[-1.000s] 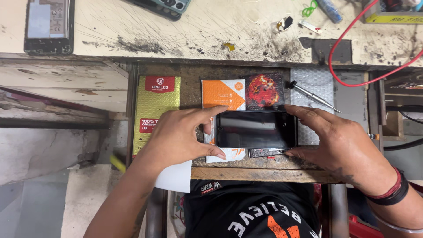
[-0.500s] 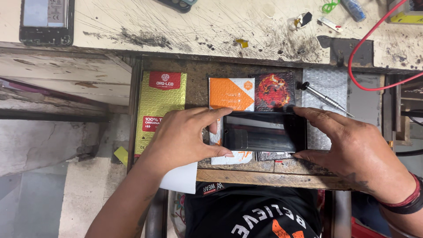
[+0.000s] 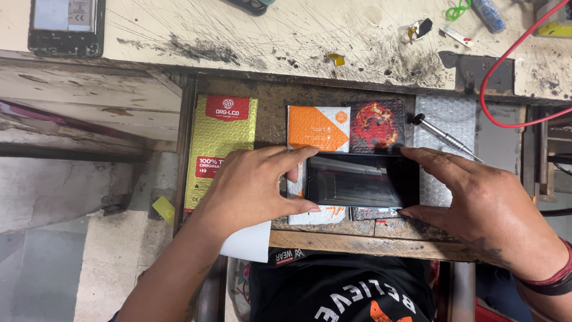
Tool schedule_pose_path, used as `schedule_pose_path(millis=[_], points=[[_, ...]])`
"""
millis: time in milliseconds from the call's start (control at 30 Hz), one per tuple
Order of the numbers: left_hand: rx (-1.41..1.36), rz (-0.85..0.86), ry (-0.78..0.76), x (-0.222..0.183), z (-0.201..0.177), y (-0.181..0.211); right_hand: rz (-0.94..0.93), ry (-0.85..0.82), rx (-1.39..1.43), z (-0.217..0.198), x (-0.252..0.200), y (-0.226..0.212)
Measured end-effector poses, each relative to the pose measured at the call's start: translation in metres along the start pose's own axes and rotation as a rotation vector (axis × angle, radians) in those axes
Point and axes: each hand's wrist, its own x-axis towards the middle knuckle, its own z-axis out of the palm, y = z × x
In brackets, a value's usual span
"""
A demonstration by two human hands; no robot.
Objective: The person prepares a mobile phone for repair by placing a new screen component onto the device frame and applying adhesive from a tube to the edges.
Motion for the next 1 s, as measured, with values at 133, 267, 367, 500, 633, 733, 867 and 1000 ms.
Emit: schedule_pose_path(millis=[133, 267, 367, 500, 633, 733, 867, 1000], points=[[0.004, 0.003, 0.004, -0.0005, 0.0002, 0.0003, -0.007, -0.002, -0.017, 0.0002, -0.0003, 0.0011], [-0.003, 0.004, 0.005, -0.0006, -0.0001, -0.0004, 0.008, -0.017, -0.034, 0.0011, -0.0002, 0.0016], [0.003, 0.014, 0.012, -0.0005, 0.0007, -0.0013, 0.028, -0.033, -0.064, 0.0017, 0.0001, 0.0017], [0.016, 0.011, 0.016, -0.0004, 0.0023, -0.0022, 0.056, -0.043, -0.076, 0.0021, 0.0003, 0.0015], [0.021, 0.039, 0.033, -0.0008, 0.0039, -0.0042, -0.017, 0.016, -0.052, 0.0031, 0.0002, 0.0023], [0.03, 0.048, 0.049, -0.0008, 0.0047, -0.0042, 0.022, -0.013, -0.059, 0.0026, 0.0004, 0.0019], [0.005, 0.047, 0.06, -0.0012, 0.0051, -0.0042, 0.044, -0.028, -0.053, 0.0019, 0.0009, 0.0013], [-0.008, 0.062, 0.076, -0.0015, 0.0061, -0.0046, 0.052, -0.041, -0.062, 0.0022, 0.0007, 0.0022]])
